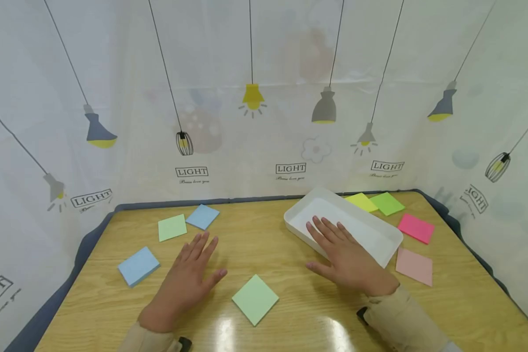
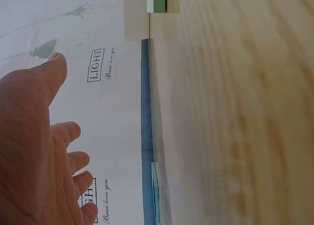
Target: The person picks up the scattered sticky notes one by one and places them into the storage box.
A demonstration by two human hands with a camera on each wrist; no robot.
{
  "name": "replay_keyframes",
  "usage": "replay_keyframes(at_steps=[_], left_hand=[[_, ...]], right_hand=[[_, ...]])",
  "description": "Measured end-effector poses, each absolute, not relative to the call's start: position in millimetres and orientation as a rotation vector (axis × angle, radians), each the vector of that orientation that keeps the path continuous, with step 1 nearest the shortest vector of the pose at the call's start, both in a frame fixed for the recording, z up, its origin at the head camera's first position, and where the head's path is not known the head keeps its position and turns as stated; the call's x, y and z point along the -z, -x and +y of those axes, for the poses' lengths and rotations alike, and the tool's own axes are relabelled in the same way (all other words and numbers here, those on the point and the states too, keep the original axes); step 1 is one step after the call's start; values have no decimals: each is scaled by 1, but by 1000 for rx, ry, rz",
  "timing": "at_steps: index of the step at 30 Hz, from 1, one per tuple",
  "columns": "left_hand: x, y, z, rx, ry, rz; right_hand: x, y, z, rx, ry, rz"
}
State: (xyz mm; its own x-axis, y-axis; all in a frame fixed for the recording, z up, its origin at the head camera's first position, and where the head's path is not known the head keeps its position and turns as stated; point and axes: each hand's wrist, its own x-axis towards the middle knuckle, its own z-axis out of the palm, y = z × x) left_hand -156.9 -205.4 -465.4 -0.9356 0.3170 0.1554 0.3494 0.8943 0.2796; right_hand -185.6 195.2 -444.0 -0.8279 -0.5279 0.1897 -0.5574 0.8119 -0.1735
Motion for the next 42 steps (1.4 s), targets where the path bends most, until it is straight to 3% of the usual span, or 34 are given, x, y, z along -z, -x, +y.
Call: replay_keyframes(at_steps=[17, 42], left_hand=[[453, 180, -191, 461, 644, -2903], [433, 262, -123, 590, 743, -2968]], right_hand=[[436, 191, 231, -436, -683, -2822], [440, 172, 280, -525, -122, -2783]])
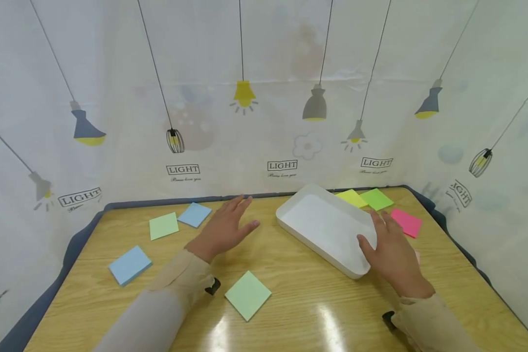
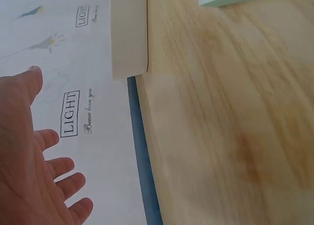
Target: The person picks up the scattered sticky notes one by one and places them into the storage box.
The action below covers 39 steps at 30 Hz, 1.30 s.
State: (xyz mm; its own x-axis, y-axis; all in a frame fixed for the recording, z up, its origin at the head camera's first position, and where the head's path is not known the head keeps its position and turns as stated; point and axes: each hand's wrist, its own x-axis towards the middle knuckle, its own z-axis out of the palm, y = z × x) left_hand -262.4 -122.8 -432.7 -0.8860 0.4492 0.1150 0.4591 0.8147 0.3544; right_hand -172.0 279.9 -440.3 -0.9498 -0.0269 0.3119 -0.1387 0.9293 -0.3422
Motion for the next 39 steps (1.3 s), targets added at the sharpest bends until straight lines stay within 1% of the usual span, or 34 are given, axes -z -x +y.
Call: replay_keyframes(at_steps=[12, 20, 25, 30, 39], left_hand=[[436, 291, -67, 581, 767, -3035], [425, 308, -35, 527, 778, -3091], [419, 313, -21, 477, 816, -3104], [422, 316, -12, 417, 834, -3138], [436, 334, 4, 423, 726, -3161]], right_hand=[[444, 167, 297, -554, 109, -2857], [443, 165, 308, -630, 185, -2938], [445, 166, 313, -745, 239, -2988], [446, 168, 314, -898, 287, -3011], [445, 170, 313, -1042, 401, -3062]])
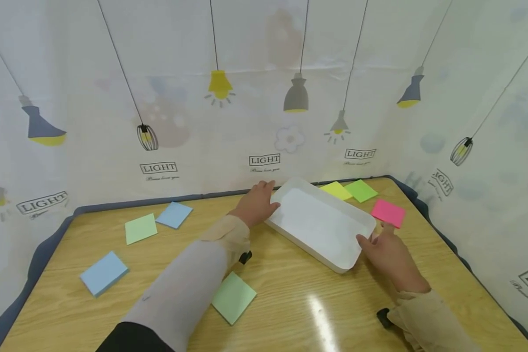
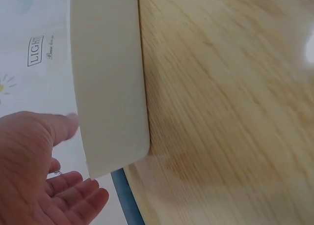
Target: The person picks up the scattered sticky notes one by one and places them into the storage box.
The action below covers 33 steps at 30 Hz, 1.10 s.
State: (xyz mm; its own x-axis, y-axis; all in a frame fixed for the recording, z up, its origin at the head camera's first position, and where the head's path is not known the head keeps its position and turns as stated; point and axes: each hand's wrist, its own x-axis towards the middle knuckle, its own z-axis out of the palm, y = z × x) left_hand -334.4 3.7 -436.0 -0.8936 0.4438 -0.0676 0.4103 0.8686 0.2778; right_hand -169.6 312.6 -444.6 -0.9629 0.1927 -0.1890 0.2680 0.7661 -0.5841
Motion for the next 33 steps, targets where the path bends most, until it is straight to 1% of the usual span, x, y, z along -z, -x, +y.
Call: replay_keyframes(at_steps=[3, 11, 18, 22, 28, 33], left_hand=[[438, 341, 10, -395, -653, 2925], [441, 353, 26, -386, -622, 2877], [443, 360, 38, -378, -600, 2900], [440, 360, 37, -416, -558, 2905], [431, 356, 35, -479, -526, 2851], [432, 359, 30, -489, -528, 2820]], right_hand=[[445, 172, 312, 968, -404, 2821], [453, 183, 311, 1075, -385, 2824], [457, 185, 318, 1186, -448, 2753], [456, 185, 318, 1276, -450, 2702], [451, 185, 319, 1201, -441, 2747], [451, 185, 320, 1225, -471, 2735]])
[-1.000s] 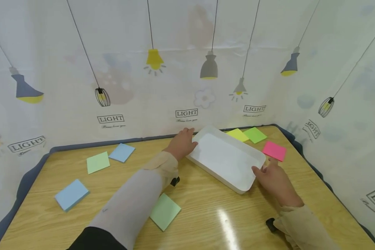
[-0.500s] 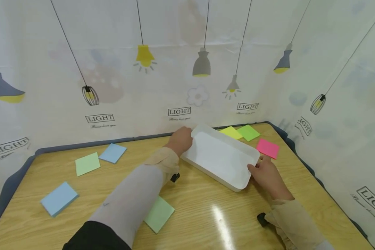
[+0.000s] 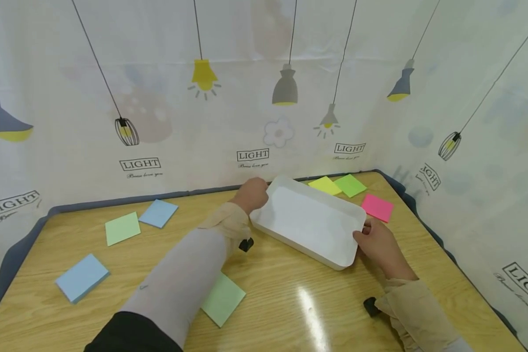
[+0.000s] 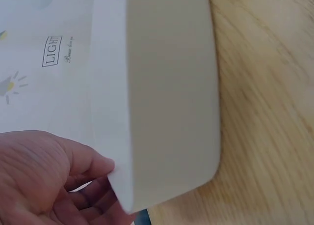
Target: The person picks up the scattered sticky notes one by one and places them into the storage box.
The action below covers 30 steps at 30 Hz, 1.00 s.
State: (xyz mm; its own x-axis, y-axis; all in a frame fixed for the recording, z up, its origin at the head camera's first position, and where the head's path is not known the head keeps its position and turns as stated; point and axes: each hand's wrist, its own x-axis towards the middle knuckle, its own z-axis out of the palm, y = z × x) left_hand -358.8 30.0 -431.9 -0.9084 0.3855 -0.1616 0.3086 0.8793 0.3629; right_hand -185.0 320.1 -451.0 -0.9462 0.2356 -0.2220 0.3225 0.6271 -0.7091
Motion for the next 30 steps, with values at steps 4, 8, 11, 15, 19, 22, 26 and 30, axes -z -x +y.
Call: replay_keyframes(at_steps=[4, 8, 11, 15, 19, 22, 26, 30], left_hand=[[432, 361, 27, -502, -531, 2801], [430, 361, 25, -545, -490, 2774], [430, 361, 24, -567, -459, 2749], [431, 360, 23, -586, -449, 2733], [432, 357, 17, -614, -447, 2728], [431, 355, 14, -637, -427, 2714], [430, 355, 12, -662, -374, 2675], [430, 356, 11, -661, -339, 2635]], right_hand=[[453, 185, 321, 1256, -485, 2719], [453, 185, 322, 1250, -477, 2723], [452, 185, 322, 1238, -458, 2730], [451, 185, 323, 1223, -458, 2727], [449, 186, 320, 1214, -464, 2713], [449, 187, 317, 1199, -459, 2713], [448, 186, 315, 1166, -460, 2718], [447, 185, 314, 1127, -466, 2725]])
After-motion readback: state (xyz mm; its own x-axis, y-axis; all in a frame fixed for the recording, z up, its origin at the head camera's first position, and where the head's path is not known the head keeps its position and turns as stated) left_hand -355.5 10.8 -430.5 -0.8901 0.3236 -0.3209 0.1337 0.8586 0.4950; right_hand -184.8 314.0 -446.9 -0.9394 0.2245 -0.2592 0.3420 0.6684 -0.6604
